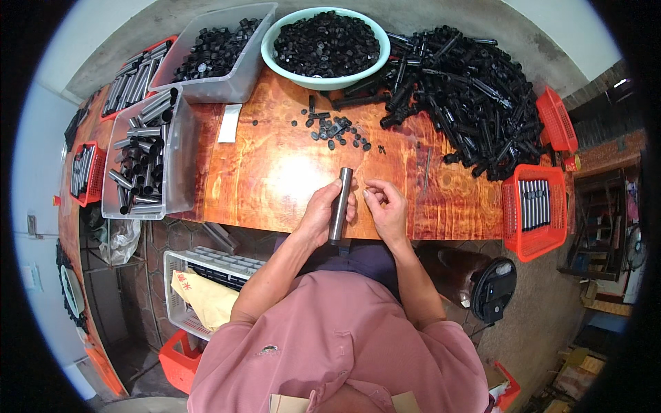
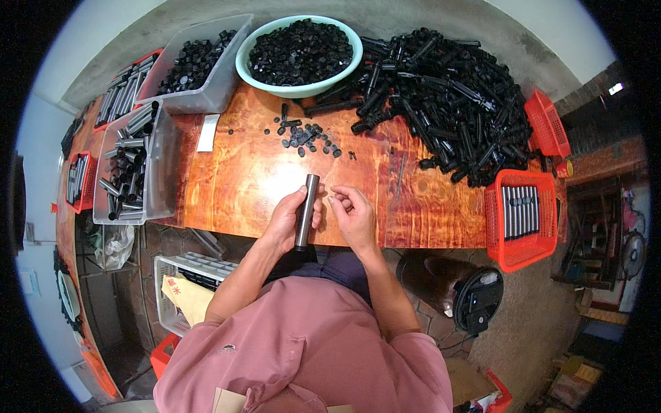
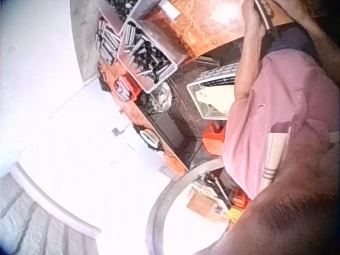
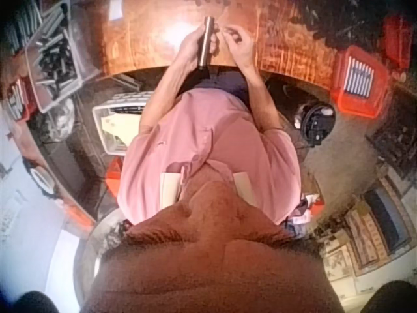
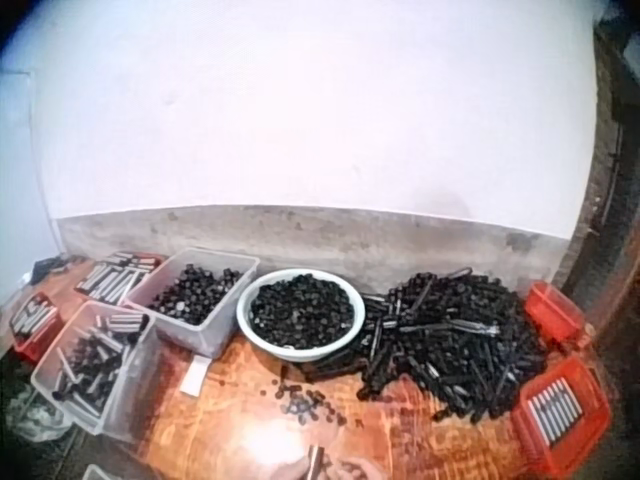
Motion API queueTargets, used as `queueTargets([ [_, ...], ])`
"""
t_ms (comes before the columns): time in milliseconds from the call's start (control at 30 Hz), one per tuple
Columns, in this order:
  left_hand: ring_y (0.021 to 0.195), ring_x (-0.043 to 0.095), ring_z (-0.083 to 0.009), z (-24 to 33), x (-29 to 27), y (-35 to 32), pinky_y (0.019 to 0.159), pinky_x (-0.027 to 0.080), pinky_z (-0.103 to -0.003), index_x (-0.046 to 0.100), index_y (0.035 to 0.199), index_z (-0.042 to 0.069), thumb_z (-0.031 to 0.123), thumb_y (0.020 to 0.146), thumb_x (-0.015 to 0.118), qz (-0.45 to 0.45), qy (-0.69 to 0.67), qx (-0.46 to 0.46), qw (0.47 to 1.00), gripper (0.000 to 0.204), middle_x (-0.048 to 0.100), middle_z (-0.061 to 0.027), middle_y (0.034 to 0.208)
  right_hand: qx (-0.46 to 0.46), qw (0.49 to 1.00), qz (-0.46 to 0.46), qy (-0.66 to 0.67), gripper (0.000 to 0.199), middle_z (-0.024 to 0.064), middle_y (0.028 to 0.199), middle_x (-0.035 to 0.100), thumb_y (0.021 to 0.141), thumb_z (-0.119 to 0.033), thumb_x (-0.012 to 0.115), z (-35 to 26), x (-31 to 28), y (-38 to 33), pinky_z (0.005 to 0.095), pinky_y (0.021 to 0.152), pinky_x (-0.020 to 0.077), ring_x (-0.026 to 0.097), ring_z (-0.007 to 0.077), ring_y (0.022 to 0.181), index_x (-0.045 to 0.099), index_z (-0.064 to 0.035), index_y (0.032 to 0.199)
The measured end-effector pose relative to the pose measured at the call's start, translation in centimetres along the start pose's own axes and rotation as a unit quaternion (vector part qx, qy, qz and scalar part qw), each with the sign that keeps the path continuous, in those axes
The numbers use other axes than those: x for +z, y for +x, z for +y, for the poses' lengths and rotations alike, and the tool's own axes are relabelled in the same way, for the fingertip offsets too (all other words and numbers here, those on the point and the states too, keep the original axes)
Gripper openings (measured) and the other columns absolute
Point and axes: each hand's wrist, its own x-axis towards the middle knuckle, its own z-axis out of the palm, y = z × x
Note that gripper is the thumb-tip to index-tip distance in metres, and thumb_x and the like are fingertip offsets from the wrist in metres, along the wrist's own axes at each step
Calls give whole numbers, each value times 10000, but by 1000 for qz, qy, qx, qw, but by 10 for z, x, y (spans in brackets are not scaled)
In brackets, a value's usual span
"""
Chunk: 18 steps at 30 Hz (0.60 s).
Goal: The person repeatedly picks small black plastic pieces from a bowl and table, inserts them into a metal tube, and places the tube into a red basket. The process is repeated multiple times with consistent hand movements.
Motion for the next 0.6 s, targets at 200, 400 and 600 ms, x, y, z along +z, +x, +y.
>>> queueTargets([
  [200,654,625,-167,4,2,-1,639,544,-312,571,1264,1,349,1068,497,-8,5,-8,1000,407,659,-66,872,4,1000,3,-4,164,50,851,657,906,-24,704,2,1,0,240,616,490,582,79,684,698,13,1066],
  [400,660,621,-161,5,-1,1,637,556,-306,563,1269,-10,336,1068,502,-33,-51,-22,998,405,649,-70,861,0,1000,-3,-8,141,58,846,663,911,-33,704,1,1,0,246,619,496,594,81,693,698,17,1042],
  [600,634,610,-146,-1,1,0,603,543,-277,556,1281,-6,326,1069,505,-1,13,15,1000,397,639,-62,842,1,1000,-8,-17,119,59,847,667,914,-25,699,-1,1,1,247,620,498,599,82,687,694,21,1023],
])
